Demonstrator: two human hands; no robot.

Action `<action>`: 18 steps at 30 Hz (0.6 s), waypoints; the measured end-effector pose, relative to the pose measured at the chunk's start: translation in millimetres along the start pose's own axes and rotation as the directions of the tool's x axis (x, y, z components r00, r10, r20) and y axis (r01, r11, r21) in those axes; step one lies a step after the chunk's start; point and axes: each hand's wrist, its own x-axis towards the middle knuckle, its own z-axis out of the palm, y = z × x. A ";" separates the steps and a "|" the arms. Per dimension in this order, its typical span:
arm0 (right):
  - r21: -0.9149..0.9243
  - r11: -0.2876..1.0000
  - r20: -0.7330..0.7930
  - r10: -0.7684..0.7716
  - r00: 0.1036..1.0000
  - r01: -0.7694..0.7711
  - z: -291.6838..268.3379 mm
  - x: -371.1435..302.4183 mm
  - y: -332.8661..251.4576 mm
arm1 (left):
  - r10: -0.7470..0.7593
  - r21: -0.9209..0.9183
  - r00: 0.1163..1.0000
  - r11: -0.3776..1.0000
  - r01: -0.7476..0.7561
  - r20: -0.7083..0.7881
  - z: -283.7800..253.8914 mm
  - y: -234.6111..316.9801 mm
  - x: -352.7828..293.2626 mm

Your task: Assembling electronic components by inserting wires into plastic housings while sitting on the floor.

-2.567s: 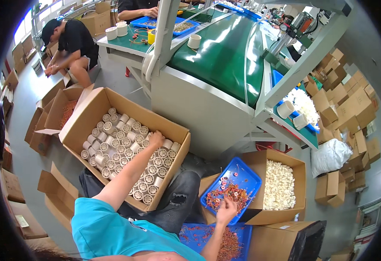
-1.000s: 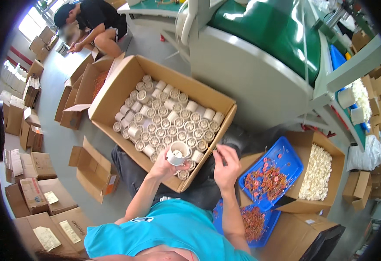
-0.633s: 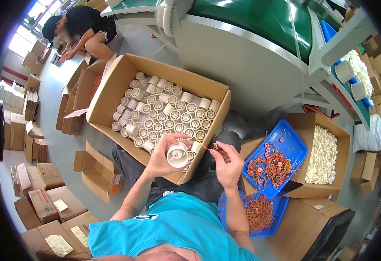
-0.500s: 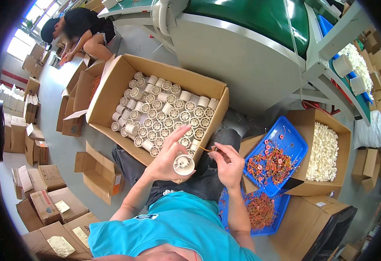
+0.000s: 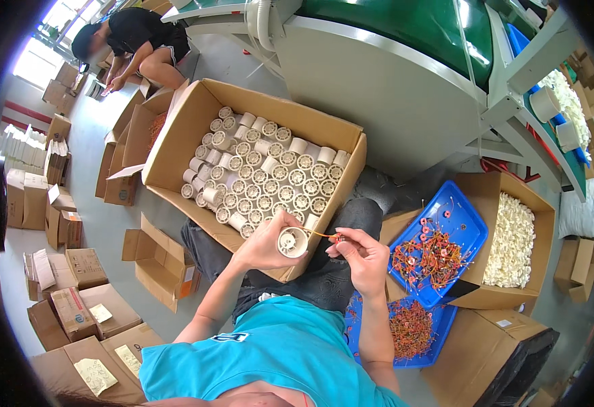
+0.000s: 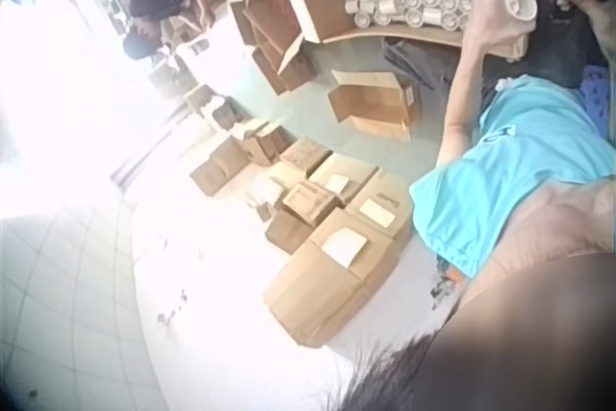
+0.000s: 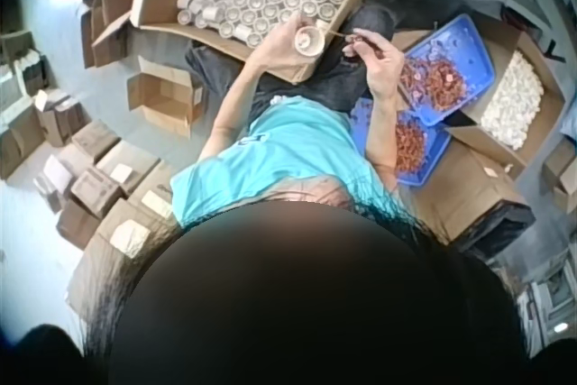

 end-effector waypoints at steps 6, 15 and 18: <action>0.046 0.999 0.032 -0.012 0.999 0.011 -0.8 5.3 -1.2 | 0.179 -0.039 0.961 0.981 -0.191 -0.210 8.9 -6.6 -0.1; -0.118 0.992 0.004 -0.036 0.999 0.036 -1.3 4.7 5.5 | 0.479 0.261 0.872 0.858 -0.442 -0.097 -6.5 16.9 -13.5; -0.093 0.990 -0.031 -0.108 0.994 0.105 -3.2 9.8 9.0 | 0.417 0.091 0.903 0.908 -0.409 -0.106 7.5 21.1 -19.1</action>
